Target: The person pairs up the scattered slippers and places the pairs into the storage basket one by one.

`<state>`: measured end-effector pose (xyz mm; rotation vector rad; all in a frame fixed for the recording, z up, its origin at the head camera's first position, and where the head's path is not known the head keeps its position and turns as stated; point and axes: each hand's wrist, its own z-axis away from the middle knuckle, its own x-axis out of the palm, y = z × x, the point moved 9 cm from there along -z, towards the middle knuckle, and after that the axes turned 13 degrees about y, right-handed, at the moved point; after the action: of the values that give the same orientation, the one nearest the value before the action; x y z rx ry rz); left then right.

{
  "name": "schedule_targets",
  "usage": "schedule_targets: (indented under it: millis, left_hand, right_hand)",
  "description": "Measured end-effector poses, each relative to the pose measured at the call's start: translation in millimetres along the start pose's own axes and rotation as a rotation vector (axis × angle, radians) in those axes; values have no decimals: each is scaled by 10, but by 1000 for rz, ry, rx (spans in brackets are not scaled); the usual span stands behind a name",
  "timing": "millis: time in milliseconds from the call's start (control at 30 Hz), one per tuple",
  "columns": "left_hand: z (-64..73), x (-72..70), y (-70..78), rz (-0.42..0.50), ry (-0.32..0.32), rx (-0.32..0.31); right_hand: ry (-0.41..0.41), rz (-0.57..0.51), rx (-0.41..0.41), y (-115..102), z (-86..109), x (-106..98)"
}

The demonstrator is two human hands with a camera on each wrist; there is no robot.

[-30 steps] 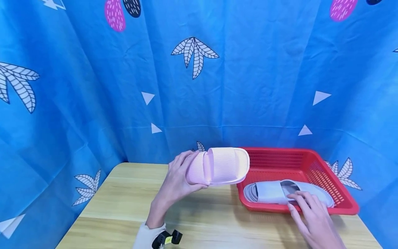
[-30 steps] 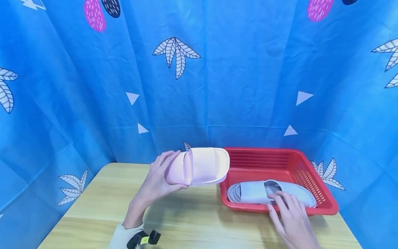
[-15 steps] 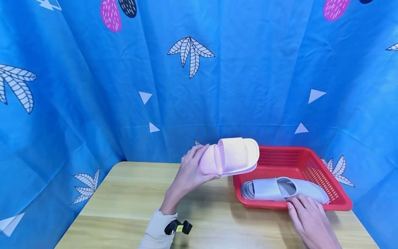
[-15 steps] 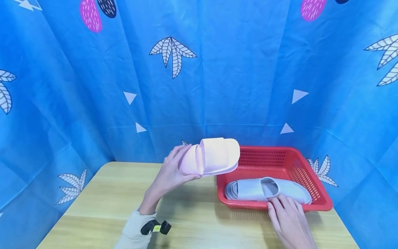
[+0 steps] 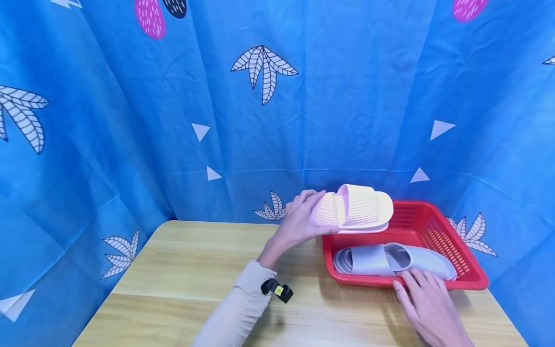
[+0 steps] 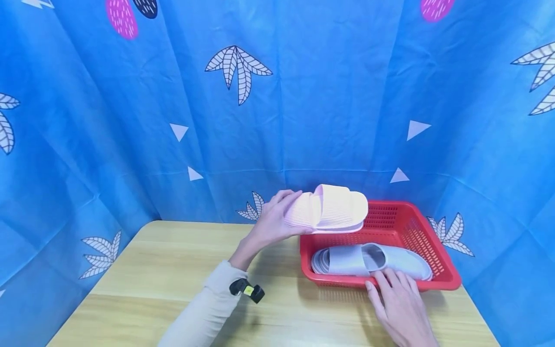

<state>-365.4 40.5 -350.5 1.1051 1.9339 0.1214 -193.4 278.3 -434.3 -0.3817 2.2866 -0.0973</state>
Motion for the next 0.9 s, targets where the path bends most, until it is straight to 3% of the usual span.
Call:
schedule_targets:
  millis: [333,667,900]
  left_hand:
    - [-158,587,131,-118,-148,-3]
    - [-266,935,217,-147,-168,-80]
    - [-272,1147,227,-194,-215,-92]
  right_hand:
    - [4,-43,12,42,6,5]
    - [-30,-21,32,47,-4,34]
    - [5,-40,6,45,0,10]
